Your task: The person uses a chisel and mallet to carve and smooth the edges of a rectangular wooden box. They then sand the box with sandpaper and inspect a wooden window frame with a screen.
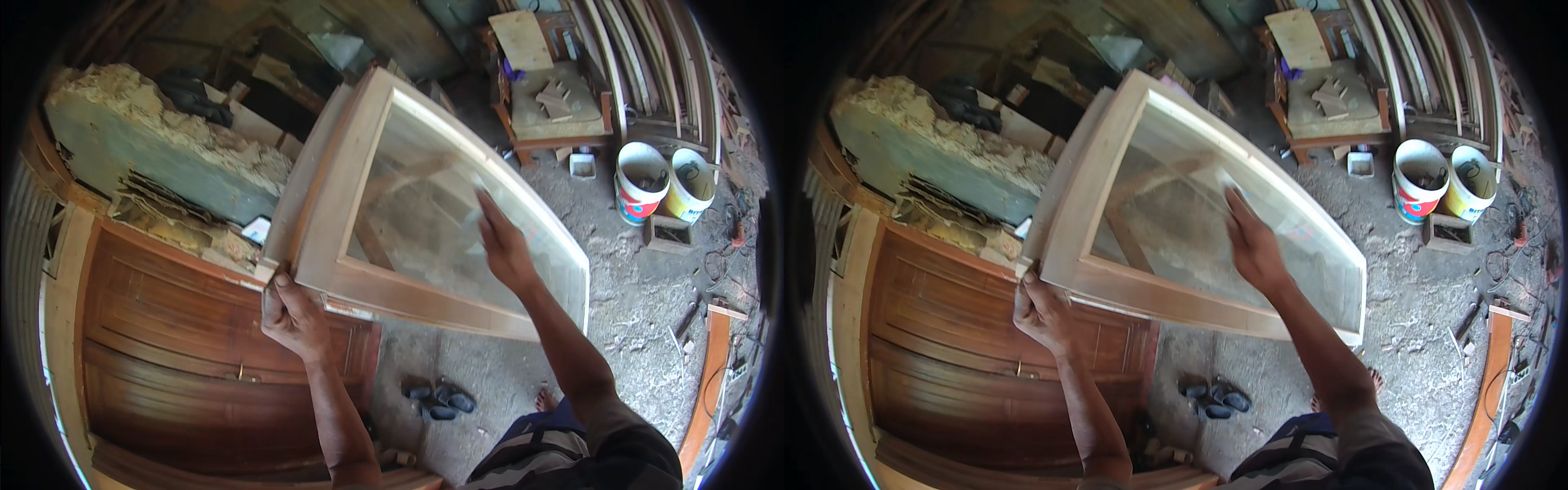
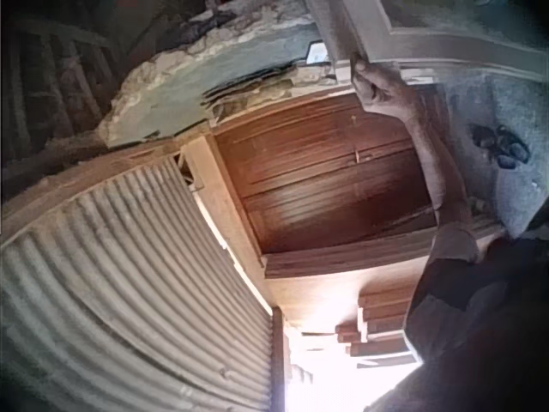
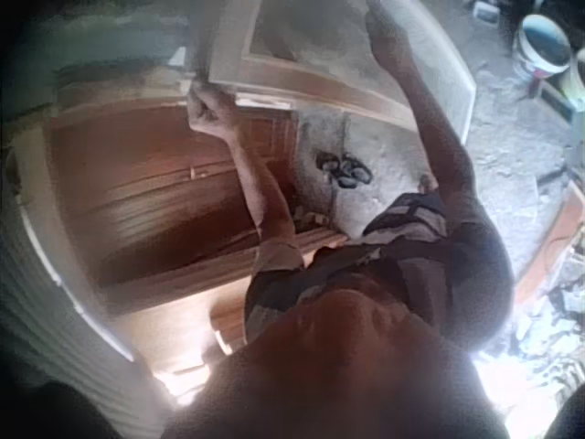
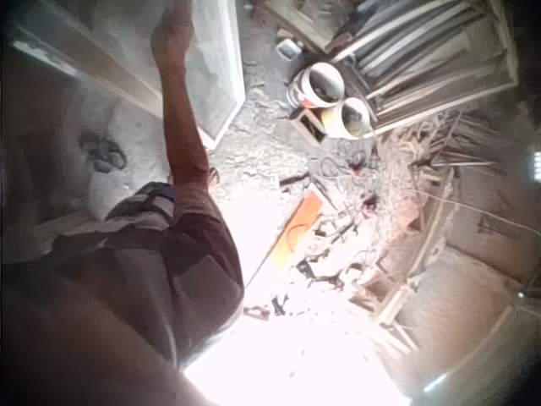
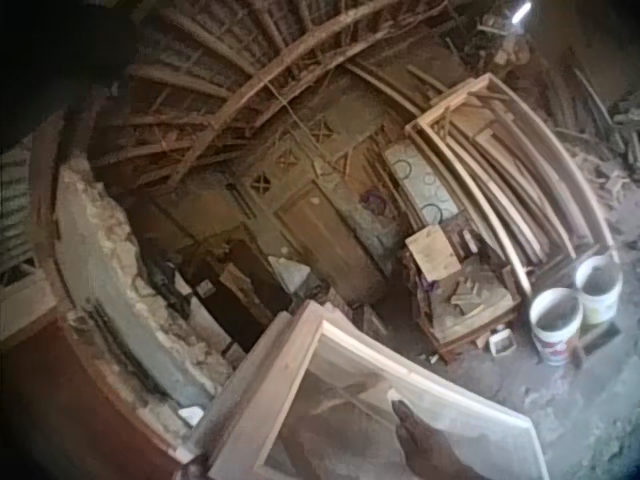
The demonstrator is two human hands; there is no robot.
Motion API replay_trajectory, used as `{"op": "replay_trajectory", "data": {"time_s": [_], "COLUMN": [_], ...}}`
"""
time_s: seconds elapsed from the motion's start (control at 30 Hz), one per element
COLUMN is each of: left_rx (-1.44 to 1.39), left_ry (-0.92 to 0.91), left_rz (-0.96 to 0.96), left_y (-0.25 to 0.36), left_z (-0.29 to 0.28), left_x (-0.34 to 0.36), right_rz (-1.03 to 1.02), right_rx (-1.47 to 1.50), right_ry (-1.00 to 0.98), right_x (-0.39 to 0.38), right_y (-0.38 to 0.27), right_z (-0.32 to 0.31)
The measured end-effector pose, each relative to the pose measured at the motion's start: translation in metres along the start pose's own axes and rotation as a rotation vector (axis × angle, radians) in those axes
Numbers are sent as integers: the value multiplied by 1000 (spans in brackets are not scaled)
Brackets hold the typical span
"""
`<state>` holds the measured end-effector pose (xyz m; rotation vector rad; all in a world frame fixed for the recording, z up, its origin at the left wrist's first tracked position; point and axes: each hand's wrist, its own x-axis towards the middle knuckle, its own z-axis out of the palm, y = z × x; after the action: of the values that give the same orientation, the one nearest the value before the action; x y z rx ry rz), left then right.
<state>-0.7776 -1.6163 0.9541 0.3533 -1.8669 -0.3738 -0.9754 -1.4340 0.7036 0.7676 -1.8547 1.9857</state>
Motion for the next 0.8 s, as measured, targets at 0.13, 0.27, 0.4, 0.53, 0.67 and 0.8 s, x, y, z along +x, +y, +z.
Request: {"op": "replay_trajectory", "data": {"time_s": [0.13,0.27,0.4,0.53,0.67,0.8], "left_rx": [-54,-58,-77,-48,-22,-102], "left_ry": [2,1,30,25,11,28], "left_rz": [-5,16,45,51,95,60], "left_y": [5,6,4,6,6,1], "left_z": [2,2,6,6,4,7], "left_x": [0,-2,-2,-1,1,-2], "right_rz": [222,442,-139,175,505,1], "right_rx": [247,418,95,46,118,322], "right_ry": [143,-107,-251,-23,-171,-500], "right_x": [196,191,66,161,238,69], "right_y": [-46,-141,-194,-168,-166,-202], "right_z": [85,110,97,95,92,59]}}
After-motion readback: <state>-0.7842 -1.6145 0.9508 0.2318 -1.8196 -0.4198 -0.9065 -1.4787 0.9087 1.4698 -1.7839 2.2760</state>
